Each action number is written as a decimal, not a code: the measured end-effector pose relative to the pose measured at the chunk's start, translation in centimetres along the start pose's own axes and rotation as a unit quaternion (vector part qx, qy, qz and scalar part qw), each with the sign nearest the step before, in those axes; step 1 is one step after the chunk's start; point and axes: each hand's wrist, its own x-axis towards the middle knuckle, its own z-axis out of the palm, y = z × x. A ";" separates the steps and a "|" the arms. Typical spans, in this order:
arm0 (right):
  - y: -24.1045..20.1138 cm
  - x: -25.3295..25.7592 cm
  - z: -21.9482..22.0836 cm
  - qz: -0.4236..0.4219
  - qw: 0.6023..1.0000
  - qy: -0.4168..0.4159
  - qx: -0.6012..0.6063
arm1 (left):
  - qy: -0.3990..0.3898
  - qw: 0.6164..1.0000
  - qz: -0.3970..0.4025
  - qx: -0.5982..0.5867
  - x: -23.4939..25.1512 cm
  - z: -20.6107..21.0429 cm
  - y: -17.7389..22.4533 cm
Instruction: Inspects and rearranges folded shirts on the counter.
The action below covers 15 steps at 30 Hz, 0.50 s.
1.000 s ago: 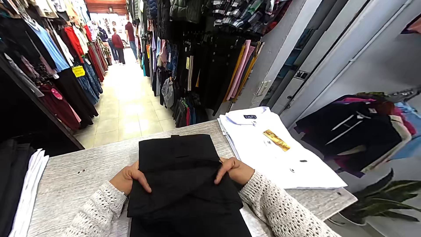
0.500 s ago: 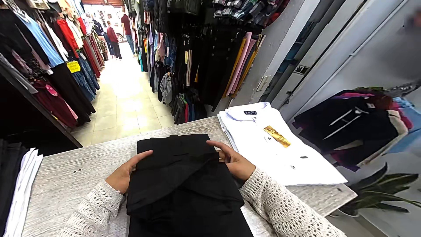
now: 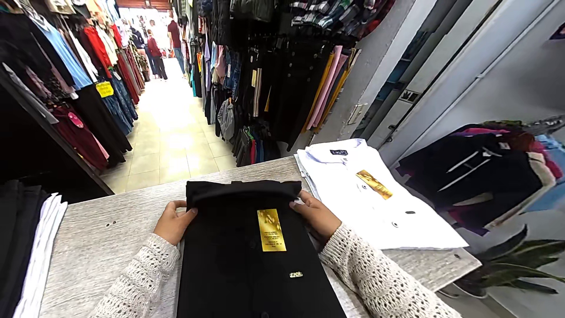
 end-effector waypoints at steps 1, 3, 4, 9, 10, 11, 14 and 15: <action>0.0 0.1 0.2 0.006 1.000 0.018 -0.002 | 0.002 1.000 -0.016 -0.010 0.0 0.0 0.1; 0.1 0.3 0.4 0.006 0.999 0.046 -0.024 | -0.009 0.999 -0.043 -0.020 0.1 -0.1 0.5; 0.1 0.3 0.4 0.004 0.998 0.054 -0.039 | -0.021 0.998 -0.057 -0.030 0.0 -0.2 0.8; 0.1 -0.8 0.7 0.022 0.998 0.065 -0.003 | -0.071 0.985 -0.112 -0.109 -1.8 -0.4 1.4; -0.2 -1.9 0.6 0.035 0.998 0.054 0.019 | -0.088 0.982 -0.125 -0.114 -3.1 -0.6 1.6; -0.5 -3.5 0.5 0.051 0.997 0.035 0.035 | -0.108 0.979 -0.139 -0.107 -4.6 -1.0 2.0; -0.2 -8.7 -0.9 0.083 0.993 -0.061 0.059 | -0.221 0.959 -0.166 -0.067 -10.0 -2.9 2.1; 0.0 -10.0 -1.2 0.099 0.989 -0.092 0.067 | -0.260 0.948 -0.164 -0.079 -11.3 -3.4 1.7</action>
